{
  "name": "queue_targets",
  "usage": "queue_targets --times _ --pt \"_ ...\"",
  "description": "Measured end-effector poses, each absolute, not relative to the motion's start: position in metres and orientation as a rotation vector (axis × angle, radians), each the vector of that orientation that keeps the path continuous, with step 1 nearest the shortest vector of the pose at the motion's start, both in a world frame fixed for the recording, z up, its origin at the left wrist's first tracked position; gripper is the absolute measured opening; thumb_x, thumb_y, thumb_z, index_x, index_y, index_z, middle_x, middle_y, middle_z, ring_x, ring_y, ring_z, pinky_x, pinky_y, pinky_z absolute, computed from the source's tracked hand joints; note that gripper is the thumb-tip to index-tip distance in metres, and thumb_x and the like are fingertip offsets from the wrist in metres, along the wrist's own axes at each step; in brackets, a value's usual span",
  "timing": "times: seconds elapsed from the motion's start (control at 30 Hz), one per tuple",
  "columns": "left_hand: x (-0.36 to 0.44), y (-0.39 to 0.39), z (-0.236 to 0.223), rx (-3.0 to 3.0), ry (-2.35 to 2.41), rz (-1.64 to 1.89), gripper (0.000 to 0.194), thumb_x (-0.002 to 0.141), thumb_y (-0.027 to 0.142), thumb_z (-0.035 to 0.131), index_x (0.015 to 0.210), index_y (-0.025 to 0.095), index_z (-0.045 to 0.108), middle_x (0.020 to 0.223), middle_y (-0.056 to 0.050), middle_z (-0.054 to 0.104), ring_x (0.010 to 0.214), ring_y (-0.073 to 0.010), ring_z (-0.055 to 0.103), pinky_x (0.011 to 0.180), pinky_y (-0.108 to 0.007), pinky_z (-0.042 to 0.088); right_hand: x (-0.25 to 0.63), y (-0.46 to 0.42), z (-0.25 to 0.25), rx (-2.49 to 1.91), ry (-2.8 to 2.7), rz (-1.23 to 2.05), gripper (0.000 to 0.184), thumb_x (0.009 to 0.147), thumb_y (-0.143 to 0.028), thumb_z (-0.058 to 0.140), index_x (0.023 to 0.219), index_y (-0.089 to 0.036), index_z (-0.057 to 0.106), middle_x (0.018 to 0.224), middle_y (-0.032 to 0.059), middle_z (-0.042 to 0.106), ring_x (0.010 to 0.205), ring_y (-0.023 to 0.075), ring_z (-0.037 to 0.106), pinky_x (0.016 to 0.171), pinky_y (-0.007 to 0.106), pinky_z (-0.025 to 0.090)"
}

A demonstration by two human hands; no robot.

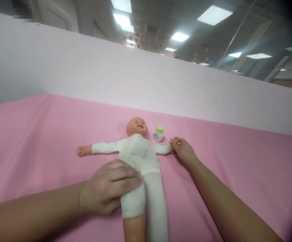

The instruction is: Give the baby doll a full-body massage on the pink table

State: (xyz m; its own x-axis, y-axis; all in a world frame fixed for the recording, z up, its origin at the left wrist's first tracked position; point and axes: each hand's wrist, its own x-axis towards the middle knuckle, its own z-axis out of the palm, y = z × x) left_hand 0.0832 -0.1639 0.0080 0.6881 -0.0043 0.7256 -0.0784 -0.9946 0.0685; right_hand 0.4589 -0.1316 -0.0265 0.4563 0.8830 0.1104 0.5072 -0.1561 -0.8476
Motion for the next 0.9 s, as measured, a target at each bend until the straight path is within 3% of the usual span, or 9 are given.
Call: queue_targets --times 0.13,0.27,0.47,0.67,0.77,0.9 --pt "0.080 -0.146 0.004 2.610 0.263 1.222 0.047 0.094 0.015 0.054 0.140 0.026 0.060 0.126 -0.009 0.070 0.114 -0.0255 0.067 0.097 -0.043 0.057 0.436 -0.140 -0.016 -1.615 -1.215 0.254 0.052 0.085 -0.062 0.070 0.119 -0.023 0.059 0.098 0.0062 0.076 0.084 0.0239 0.072 0.073 0.036 0.058" --pt "0.079 -0.124 0.000 2.364 0.658 1.114 0.039 0.093 0.021 0.063 0.131 0.027 0.067 0.126 -0.006 0.071 0.117 -0.0257 0.066 0.101 -0.042 0.055 0.400 -0.149 -0.012 -1.442 -1.524 0.175 0.044 0.098 -0.049 0.058 0.137 -0.029 0.058 0.125 0.0067 0.072 0.103 0.0233 0.070 0.083 0.037 0.060" --pt "0.084 -0.119 0.000 2.225 0.784 1.026 0.036 0.091 0.028 0.067 0.126 0.027 0.072 0.115 -0.006 0.074 0.105 -0.0259 0.070 0.085 -0.036 0.060 0.371 -0.154 -0.013 -1.343 -2.077 -0.060 0.037 0.104 -0.034 0.049 0.138 -0.032 0.064 0.136 0.0031 0.068 0.125 0.0268 0.060 0.111 0.049 0.045" --pt "0.081 -0.122 -0.004 2.371 0.701 1.120 0.041 0.090 0.020 0.066 0.130 0.026 0.069 0.112 -0.006 0.073 0.102 -0.0233 0.069 0.087 -0.037 0.058 0.374 -0.155 -0.005 -1.437 -1.975 0.120 0.036 0.101 -0.041 0.053 0.135 -0.036 0.064 0.130 0.0016 0.071 0.118 0.0276 0.063 0.104 0.048 0.049" --pt "0.081 -0.132 0.000 2.484 0.459 1.223 0.043 0.091 0.017 0.063 0.133 0.027 0.066 0.108 -0.006 0.071 0.097 -0.0210 0.069 0.084 -0.035 0.058 0.384 -0.153 -0.006 -1.399 -1.741 0.310 0.041 0.101 -0.048 0.052 0.137 -0.030 0.061 0.132 0.0056 0.069 0.112 0.0268 0.066 0.096 0.044 0.055" --pt "0.086 -0.149 0.009 2.604 0.082 1.193 0.046 0.093 0.023 0.063 0.139 0.029 0.061 0.101 -0.008 0.070 0.087 -0.0198 0.068 0.075 -0.032 0.057 0.407 -0.143 -0.015 -1.276 -1.420 0.393 0.058 0.096 -0.053 0.059 0.145 -0.025 0.049 0.148 0.0117 0.057 0.128 0.0275 0.059 0.101 0.043 0.054"
